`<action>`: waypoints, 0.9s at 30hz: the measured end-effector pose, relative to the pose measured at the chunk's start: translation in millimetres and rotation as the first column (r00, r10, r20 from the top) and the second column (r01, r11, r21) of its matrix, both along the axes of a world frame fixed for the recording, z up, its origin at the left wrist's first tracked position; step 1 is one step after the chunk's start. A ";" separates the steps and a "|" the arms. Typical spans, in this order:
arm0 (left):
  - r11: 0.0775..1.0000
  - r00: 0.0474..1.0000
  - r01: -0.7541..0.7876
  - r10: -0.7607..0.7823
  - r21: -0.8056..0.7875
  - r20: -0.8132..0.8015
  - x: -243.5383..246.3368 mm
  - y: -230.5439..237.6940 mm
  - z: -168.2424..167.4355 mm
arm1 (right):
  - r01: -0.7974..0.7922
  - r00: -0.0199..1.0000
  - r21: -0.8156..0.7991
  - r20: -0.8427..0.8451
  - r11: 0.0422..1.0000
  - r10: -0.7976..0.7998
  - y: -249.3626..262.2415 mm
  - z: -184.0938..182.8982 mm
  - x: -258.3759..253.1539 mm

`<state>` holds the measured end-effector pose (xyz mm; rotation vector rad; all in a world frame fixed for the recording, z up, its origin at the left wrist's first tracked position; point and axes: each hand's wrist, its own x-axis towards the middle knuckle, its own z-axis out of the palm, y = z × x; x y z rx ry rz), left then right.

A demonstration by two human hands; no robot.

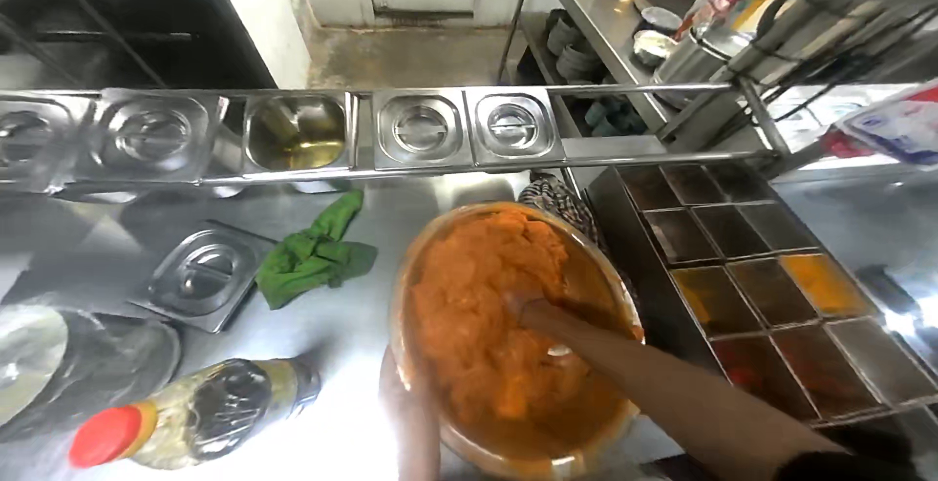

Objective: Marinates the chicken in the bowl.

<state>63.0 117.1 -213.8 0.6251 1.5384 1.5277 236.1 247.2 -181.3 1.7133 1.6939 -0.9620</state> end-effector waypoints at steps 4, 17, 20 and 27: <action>1.000 0.999 0.009 -0.010 -0.025 -0.043 -9.0 4.3 -3.2 | 0.064 0.995 -0.025 0.075 0.998 -0.062 -21.0 12.5 44.5; 0.971 0.969 0.225 -0.232 -0.082 -0.090 -40.2 87.1 -3.8 | -0.131 0.990 -0.219 -0.087 0.967 0.115 11.3 28.5 -36.9; 0.952 0.949 0.299 -0.304 -0.069 -0.081 -67.6 108.8 -10.4 | -0.395 0.910 -0.201 -0.216 0.896 0.353 -36.4 31.8 -18.2; 0.900 0.902 0.423 -0.429 -0.103 -0.052 -76.8 123.6 -8.8 | -0.214 0.965 -0.006 -0.156 0.977 0.211 -7.2 43.9 74.6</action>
